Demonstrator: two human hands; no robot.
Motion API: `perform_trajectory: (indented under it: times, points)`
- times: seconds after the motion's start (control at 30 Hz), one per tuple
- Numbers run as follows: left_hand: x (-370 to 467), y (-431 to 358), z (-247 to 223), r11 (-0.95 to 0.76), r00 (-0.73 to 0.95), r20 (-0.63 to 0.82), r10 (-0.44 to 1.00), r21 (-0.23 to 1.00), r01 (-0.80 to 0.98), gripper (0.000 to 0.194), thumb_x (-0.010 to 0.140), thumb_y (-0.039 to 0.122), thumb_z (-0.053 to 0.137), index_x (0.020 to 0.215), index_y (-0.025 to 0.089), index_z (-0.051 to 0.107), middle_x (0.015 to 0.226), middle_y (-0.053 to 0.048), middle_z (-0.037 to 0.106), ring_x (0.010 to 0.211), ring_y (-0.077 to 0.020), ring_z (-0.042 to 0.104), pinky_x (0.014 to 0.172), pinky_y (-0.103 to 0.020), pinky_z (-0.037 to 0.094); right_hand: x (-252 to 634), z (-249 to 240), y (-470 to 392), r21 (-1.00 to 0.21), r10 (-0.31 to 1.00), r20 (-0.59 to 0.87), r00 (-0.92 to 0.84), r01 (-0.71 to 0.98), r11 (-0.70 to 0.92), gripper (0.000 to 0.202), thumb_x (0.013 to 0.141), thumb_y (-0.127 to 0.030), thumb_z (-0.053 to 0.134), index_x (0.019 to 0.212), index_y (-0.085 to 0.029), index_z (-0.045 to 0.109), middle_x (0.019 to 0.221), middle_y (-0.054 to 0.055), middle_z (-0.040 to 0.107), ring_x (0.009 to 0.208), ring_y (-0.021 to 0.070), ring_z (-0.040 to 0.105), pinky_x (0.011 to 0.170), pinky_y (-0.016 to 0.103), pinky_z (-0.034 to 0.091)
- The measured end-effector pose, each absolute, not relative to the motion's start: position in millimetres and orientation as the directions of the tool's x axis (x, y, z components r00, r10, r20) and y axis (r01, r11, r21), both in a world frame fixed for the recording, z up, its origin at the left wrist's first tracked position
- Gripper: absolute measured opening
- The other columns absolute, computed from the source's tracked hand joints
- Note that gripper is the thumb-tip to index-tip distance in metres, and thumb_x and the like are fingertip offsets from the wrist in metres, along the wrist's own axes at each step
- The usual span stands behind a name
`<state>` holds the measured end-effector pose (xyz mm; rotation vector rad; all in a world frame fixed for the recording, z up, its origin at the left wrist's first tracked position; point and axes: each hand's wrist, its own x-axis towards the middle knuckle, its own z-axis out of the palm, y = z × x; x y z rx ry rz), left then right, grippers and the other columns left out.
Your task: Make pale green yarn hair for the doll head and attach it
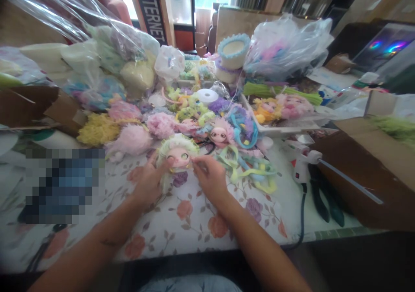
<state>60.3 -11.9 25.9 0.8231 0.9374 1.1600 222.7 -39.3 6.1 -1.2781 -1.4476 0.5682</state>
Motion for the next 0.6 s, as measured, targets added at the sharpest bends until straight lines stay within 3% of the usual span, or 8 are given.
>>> perform_trajectory:
  times: [0.1, 0.33, 0.5, 0.6]
  points:
    - [59, -11, 21, 0.237, 0.155, -0.188, 0.97, 0.874, -0.424, 0.059, 0.072, 0.041, 0.079, 0.121, 0.02, 0.054, 0.106, -0.007, 0.071, 0.087, -0.0196, 0.07, 0.076, -0.029, 0.056, 219, 2, -42, -0.803, 0.898, 0.439, -0.008, 0.445, 0.396, 0.008, 0.086, -0.024, 0.059, 0.081, -0.025, 0.064, 0.079, 0.003, 0.066, 0.074, 0.02, 0.062, 0.07, 0.032, 0.048]
    - [53, -11, 20, 0.241, 0.202, -0.166, 0.965, 0.867, -0.437, 0.055, 0.076, 0.039, 0.076, 0.124, 0.02, 0.056, 0.103, -0.006, 0.073, 0.093, -0.0208, 0.07, 0.08, -0.029, 0.057, 217, 5, -47, -0.765, 0.892, 0.37, -0.259, 0.46, 0.451, 0.01, 0.086, -0.025, 0.059, 0.086, -0.023, 0.069, 0.077, 0.004, 0.07, 0.069, 0.0187, 0.063, 0.068, 0.031, 0.048]
    - [53, -11, 23, 0.378, 0.313, -0.252, 0.916, 0.802, -0.462, 0.052, 0.072, 0.049, 0.077, 0.11, 0.017, 0.064, 0.091, -0.009, 0.074, 0.093, -0.029, 0.071, 0.075, -0.036, 0.06, 220, 16, -47, -0.953, 0.93, 0.03, -0.365, 0.271, 0.137, 0.016, 0.083, -0.035, 0.066, 0.084, -0.021, 0.073, 0.075, 0.002, 0.071, 0.063, 0.016, 0.063, 0.06, 0.027, 0.049]
    - [48, -8, 23, 0.43, 0.317, -0.309, 0.897, 0.779, -0.457, 0.049, 0.067, 0.053, 0.078, 0.1, 0.017, 0.067, 0.082, -0.008, 0.074, 0.091, -0.0309, 0.071, 0.073, -0.037, 0.06, 225, 16, -44, -0.984, 0.92, -0.097, -0.379, 0.176, -0.032, 0.016, 0.079, -0.034, 0.069, 0.072, -0.02, 0.072, 0.062, -0.001, 0.067, 0.055, 0.0157, 0.061, 0.052, 0.026, 0.047]
